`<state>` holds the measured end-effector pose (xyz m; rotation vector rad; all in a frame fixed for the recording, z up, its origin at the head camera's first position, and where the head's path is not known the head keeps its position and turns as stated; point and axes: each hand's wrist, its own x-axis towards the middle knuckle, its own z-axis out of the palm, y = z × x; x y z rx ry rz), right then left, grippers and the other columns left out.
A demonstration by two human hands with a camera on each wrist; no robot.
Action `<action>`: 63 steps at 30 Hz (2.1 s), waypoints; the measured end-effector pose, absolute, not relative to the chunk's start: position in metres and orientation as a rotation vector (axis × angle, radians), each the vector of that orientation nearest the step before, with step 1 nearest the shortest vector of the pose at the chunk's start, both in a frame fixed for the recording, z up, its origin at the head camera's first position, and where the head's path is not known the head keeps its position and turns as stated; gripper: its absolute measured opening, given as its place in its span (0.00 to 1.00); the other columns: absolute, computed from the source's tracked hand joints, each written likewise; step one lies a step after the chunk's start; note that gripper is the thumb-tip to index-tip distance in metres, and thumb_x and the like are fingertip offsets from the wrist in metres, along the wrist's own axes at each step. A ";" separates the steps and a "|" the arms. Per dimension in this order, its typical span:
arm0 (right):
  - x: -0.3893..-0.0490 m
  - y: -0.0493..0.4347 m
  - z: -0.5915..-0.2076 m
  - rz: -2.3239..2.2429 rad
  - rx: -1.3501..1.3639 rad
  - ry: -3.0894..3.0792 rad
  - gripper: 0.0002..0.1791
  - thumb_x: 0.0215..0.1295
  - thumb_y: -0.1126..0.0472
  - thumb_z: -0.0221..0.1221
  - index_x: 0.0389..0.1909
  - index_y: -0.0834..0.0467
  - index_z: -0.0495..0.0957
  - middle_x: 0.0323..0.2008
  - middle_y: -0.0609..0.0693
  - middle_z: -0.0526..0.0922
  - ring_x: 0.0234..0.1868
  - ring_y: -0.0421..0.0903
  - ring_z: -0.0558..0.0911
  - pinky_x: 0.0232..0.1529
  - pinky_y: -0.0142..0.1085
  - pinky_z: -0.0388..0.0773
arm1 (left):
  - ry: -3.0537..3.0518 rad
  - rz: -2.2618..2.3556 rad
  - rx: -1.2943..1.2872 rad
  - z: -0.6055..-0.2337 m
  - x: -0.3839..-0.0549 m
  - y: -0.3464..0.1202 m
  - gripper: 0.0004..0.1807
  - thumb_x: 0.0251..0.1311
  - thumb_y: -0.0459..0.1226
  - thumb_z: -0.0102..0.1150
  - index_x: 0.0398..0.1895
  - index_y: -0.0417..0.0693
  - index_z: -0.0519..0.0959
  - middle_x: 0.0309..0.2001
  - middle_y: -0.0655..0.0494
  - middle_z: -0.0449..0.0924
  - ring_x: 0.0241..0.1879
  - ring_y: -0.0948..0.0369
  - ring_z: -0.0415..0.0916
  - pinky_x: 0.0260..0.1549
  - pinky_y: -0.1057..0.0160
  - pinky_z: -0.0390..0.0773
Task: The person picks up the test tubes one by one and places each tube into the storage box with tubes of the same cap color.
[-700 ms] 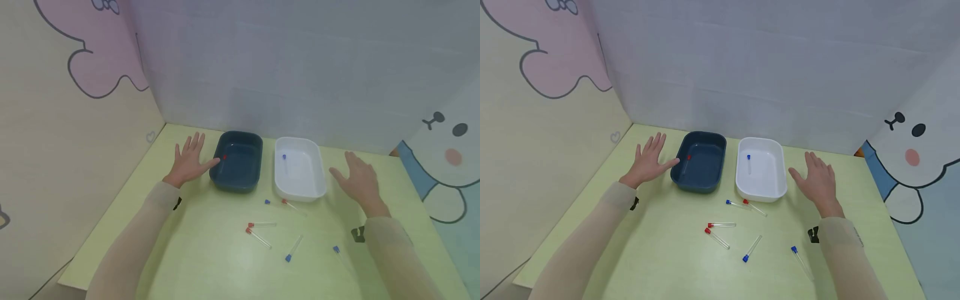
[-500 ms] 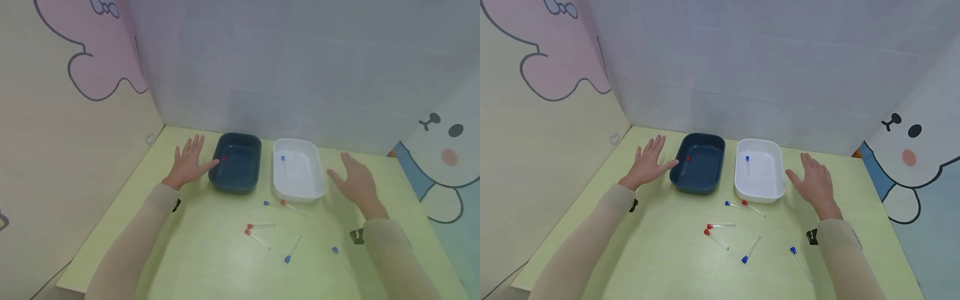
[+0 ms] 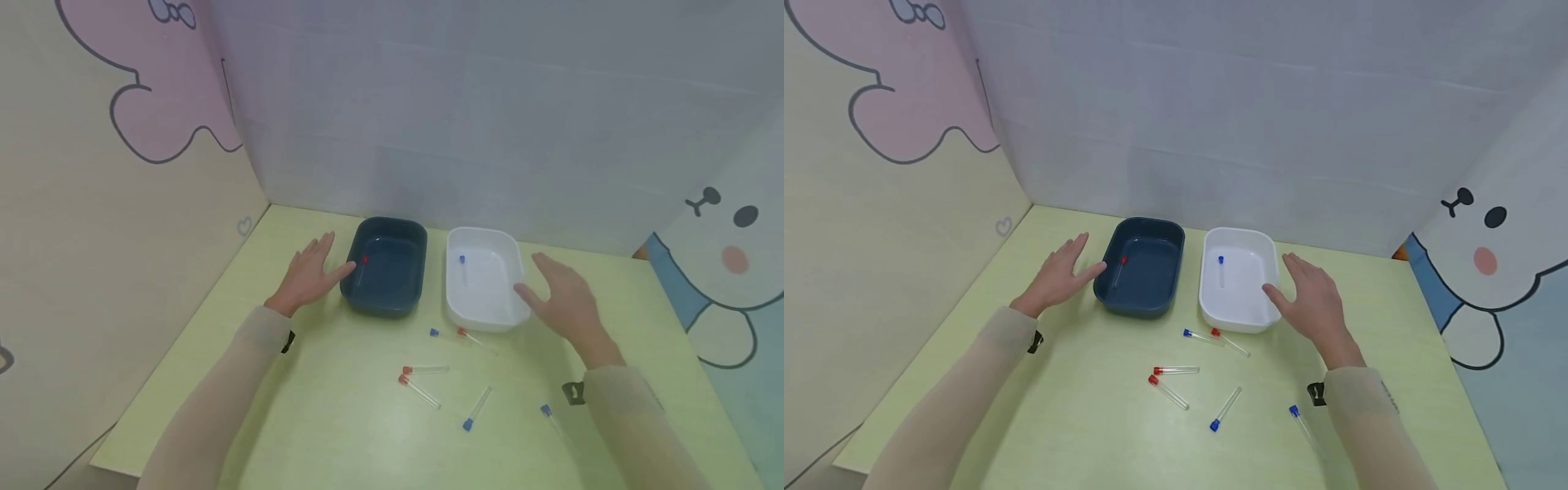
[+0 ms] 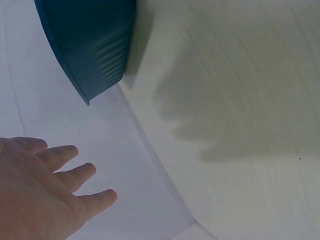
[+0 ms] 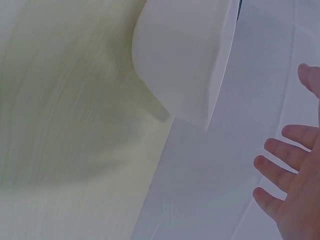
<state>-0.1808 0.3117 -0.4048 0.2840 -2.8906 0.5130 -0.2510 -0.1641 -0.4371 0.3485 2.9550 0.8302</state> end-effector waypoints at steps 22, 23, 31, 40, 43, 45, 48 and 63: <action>-0.164 0.265 -0.402 0.464 0.622 -2.653 0.33 0.62 0.56 0.69 0.66 0.63 0.76 0.63 0.63 0.82 0.63 0.65 0.80 0.64 0.62 0.75 | 2.642 1.308 0.351 -0.456 -0.245 -0.164 0.47 0.72 0.63 0.52 0.85 0.59 0.46 0.84 0.52 0.49 0.81 0.43 0.55 0.76 0.37 0.61; -0.163 0.264 -0.402 0.459 0.637 -2.638 0.32 0.61 0.56 0.70 0.65 0.63 0.77 0.62 0.63 0.82 0.63 0.65 0.80 0.63 0.62 0.75 | 2.635 1.321 0.356 -0.457 -0.245 -0.165 0.47 0.72 0.62 0.51 0.85 0.58 0.46 0.84 0.52 0.49 0.80 0.43 0.55 0.76 0.37 0.62; -0.159 0.255 -0.409 0.444 0.779 -2.513 0.30 0.55 0.59 0.73 0.60 0.63 0.81 0.57 0.62 0.86 0.58 0.64 0.83 0.59 0.60 0.79 | 2.595 1.424 0.339 -0.464 -0.247 -0.163 0.41 0.78 0.55 0.49 0.84 0.48 0.49 0.83 0.47 0.53 0.78 0.44 0.61 0.74 0.42 0.68; -0.153 0.244 -0.420 0.473 0.853 -2.499 0.27 0.53 0.60 0.74 0.56 0.60 0.83 0.52 0.58 0.88 0.55 0.60 0.85 0.58 0.56 0.81 | 2.641 1.405 0.286 -0.466 -0.246 -0.159 0.32 0.81 0.46 0.45 0.82 0.47 0.55 0.80 0.46 0.60 0.75 0.44 0.67 0.72 0.41 0.70; -0.152 0.238 -0.425 0.501 0.908 -2.461 0.25 0.51 0.61 0.75 0.53 0.60 0.85 0.49 0.57 0.89 0.53 0.58 0.86 0.57 0.54 0.82 | 2.643 1.410 0.275 -0.467 -0.246 -0.158 0.31 0.81 0.44 0.45 0.82 0.47 0.56 0.79 0.45 0.62 0.74 0.43 0.68 0.71 0.41 0.71; -0.151 0.233 -0.428 0.531 0.957 -2.436 0.24 0.50 0.62 0.76 0.50 0.60 0.86 0.47 0.56 0.90 0.51 0.57 0.86 0.57 0.52 0.82 | 2.646 1.413 0.276 -0.468 -0.246 -0.157 0.31 0.81 0.43 0.45 0.82 0.46 0.56 0.79 0.45 0.63 0.74 0.43 0.68 0.71 0.41 0.71; -0.148 0.224 -0.433 0.569 1.029 -2.438 0.20 0.51 0.64 0.75 0.47 0.59 0.87 0.43 0.53 0.90 0.49 0.53 0.86 0.56 0.50 0.82 | 2.645 1.415 0.294 -0.468 -0.247 -0.155 0.30 0.81 0.41 0.43 0.82 0.45 0.56 0.78 0.43 0.64 0.73 0.41 0.69 0.70 0.40 0.72; -0.130 0.197 -0.447 0.504 1.144 -2.778 0.15 0.63 0.58 0.70 0.51 0.53 0.88 0.47 0.45 0.91 0.52 0.46 0.86 0.59 0.46 0.81 | 2.682 1.380 0.310 -0.478 -0.246 -0.155 0.27 0.80 0.37 0.45 0.79 0.43 0.62 0.78 0.42 0.63 0.70 0.41 0.72 0.67 0.42 0.76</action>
